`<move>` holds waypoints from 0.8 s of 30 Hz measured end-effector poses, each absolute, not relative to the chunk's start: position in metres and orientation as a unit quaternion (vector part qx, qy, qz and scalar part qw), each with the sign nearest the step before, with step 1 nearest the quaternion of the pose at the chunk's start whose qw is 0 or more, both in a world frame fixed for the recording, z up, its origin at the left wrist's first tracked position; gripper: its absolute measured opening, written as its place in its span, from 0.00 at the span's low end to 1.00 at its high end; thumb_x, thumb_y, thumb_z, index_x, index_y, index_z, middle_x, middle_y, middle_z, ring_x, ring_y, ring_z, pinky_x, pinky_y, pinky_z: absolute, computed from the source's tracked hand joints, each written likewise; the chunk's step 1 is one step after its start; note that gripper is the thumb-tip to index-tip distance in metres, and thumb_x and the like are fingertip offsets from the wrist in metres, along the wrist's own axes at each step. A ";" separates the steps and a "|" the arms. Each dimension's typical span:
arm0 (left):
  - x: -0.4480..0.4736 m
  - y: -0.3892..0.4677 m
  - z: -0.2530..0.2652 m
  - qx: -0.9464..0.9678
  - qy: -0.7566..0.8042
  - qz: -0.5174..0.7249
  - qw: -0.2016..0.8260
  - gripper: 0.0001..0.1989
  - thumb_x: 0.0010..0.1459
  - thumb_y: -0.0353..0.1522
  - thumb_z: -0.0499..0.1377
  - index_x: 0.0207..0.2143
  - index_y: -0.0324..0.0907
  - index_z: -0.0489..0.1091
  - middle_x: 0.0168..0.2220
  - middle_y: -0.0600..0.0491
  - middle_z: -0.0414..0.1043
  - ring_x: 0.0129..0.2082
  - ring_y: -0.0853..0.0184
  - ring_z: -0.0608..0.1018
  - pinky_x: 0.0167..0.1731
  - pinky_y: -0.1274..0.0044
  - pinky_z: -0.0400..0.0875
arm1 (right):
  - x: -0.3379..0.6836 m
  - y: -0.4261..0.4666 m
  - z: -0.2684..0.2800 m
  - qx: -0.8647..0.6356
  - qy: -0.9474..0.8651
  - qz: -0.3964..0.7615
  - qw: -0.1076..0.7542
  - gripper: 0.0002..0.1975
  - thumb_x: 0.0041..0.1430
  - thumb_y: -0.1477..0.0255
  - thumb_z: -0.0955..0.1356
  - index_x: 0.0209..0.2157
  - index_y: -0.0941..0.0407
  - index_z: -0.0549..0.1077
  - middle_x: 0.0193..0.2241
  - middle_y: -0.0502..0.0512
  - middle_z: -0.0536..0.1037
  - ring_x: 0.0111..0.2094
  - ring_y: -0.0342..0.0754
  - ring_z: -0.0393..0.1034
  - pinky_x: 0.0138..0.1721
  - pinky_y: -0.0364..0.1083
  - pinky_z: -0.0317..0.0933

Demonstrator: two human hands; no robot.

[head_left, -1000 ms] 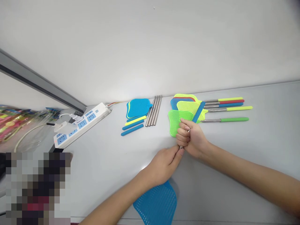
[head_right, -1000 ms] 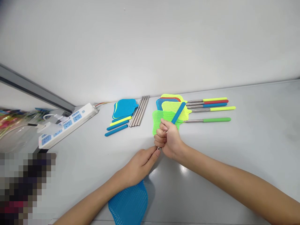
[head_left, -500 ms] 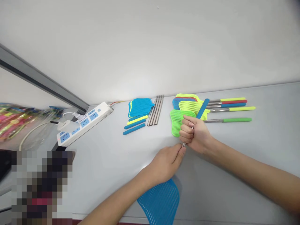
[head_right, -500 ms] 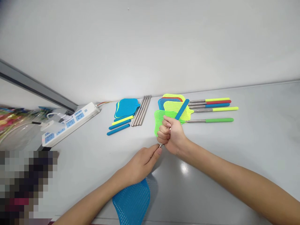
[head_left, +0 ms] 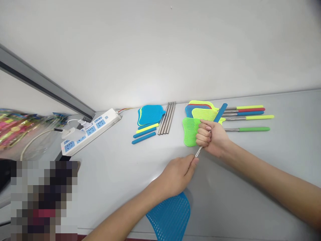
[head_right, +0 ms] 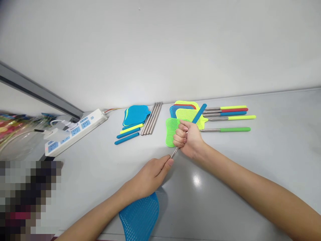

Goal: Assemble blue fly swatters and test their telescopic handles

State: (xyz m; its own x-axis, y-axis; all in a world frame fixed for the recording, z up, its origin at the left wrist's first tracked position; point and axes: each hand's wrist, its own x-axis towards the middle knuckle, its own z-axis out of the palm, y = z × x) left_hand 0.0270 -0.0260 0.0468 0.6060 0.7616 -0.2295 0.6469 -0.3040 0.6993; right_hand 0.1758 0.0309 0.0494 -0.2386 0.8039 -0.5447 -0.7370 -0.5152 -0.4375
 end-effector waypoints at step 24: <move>0.027 -0.024 0.043 0.798 0.438 0.078 0.406 0.17 0.60 0.37 0.37 0.21 0.41 0.51 0.16 0.60 0.51 0.17 0.74 0.58 0.18 0.79 0.50 | 0.191 0.048 0.038 -0.371 -0.001 0.781 0.503 0.17 0.51 0.78 0.57 0.16 0.55 0.41 0.08 0.42 0.40 0.10 0.37 0.33 0.10 0.40 0.31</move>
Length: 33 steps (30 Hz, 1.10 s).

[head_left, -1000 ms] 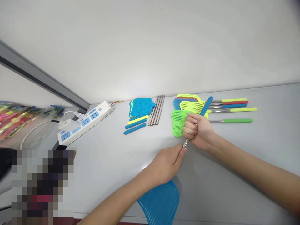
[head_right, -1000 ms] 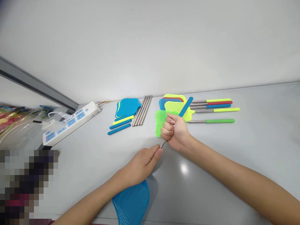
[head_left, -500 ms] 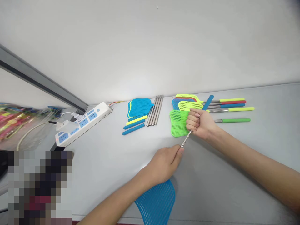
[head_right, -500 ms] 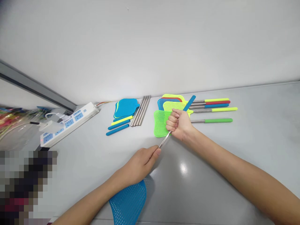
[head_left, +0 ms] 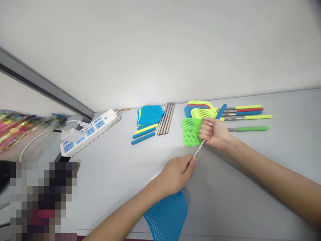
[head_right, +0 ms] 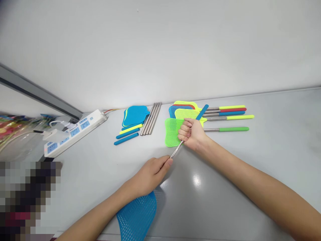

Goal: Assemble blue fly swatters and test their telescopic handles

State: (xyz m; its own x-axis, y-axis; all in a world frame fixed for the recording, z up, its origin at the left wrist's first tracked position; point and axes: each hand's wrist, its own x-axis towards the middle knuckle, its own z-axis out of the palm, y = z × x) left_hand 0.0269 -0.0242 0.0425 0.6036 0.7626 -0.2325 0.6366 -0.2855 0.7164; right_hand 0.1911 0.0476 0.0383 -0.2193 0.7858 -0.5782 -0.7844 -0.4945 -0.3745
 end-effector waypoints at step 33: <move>0.028 -0.022 0.042 0.786 0.442 0.082 0.426 0.18 0.60 0.38 0.38 0.20 0.41 0.52 0.16 0.60 0.50 0.17 0.74 0.57 0.19 0.80 0.50 | 0.190 0.047 0.033 -0.350 0.005 0.790 0.503 0.17 0.49 0.77 0.58 0.16 0.54 0.40 0.08 0.42 0.40 0.10 0.37 0.33 0.09 0.40 0.31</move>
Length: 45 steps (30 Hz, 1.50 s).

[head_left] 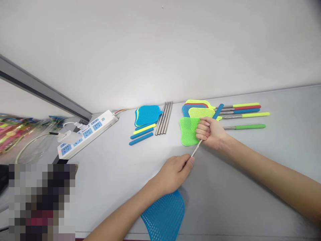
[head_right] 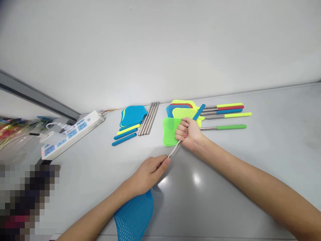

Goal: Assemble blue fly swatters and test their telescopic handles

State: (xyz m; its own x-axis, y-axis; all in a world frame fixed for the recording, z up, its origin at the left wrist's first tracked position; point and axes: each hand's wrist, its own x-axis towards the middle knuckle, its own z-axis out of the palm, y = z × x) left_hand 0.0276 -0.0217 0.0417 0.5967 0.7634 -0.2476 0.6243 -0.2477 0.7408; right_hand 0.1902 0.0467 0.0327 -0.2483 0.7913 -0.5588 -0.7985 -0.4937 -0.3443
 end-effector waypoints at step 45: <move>0.028 -0.021 0.042 0.785 0.438 0.078 0.430 0.17 0.59 0.38 0.39 0.19 0.41 0.50 0.16 0.60 0.51 0.18 0.74 0.57 0.20 0.80 0.51 | 0.188 0.045 0.031 -0.336 -0.019 0.788 0.516 0.17 0.50 0.76 0.58 0.14 0.55 0.44 0.07 0.42 0.43 0.09 0.37 0.35 0.08 0.39 0.32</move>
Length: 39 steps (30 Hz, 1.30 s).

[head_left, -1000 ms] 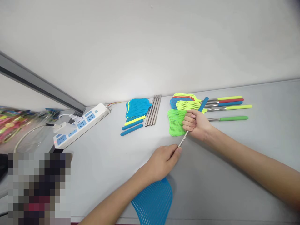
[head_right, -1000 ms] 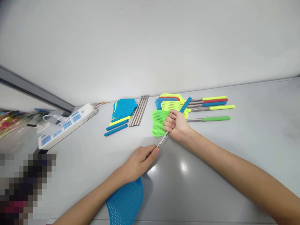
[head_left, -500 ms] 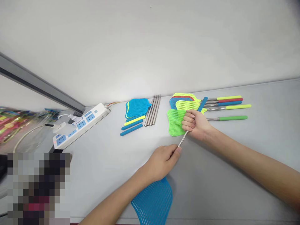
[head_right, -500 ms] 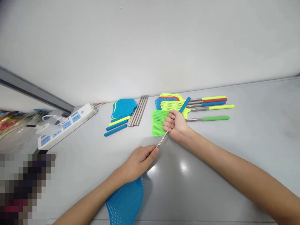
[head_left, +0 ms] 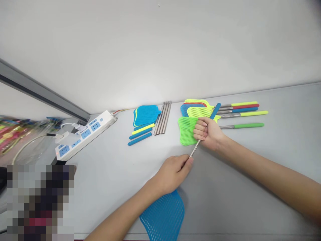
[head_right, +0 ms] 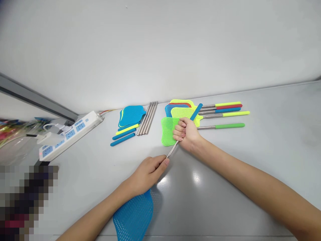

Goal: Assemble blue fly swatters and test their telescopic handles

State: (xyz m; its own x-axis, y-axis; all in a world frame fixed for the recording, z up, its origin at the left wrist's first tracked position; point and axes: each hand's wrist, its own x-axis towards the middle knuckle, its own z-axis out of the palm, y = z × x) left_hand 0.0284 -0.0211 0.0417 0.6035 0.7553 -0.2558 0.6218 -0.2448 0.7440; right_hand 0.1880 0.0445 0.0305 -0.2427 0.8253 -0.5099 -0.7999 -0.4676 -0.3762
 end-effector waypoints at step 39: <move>0.029 -0.020 0.038 0.774 0.445 0.076 0.443 0.18 0.60 0.39 0.36 0.21 0.42 0.51 0.19 0.58 0.54 0.20 0.73 0.61 0.22 0.80 0.55 | 0.186 0.044 0.028 -0.342 -0.045 0.773 0.533 0.19 0.57 0.72 0.57 0.15 0.56 0.45 0.08 0.41 0.42 0.09 0.35 0.36 0.08 0.37 0.33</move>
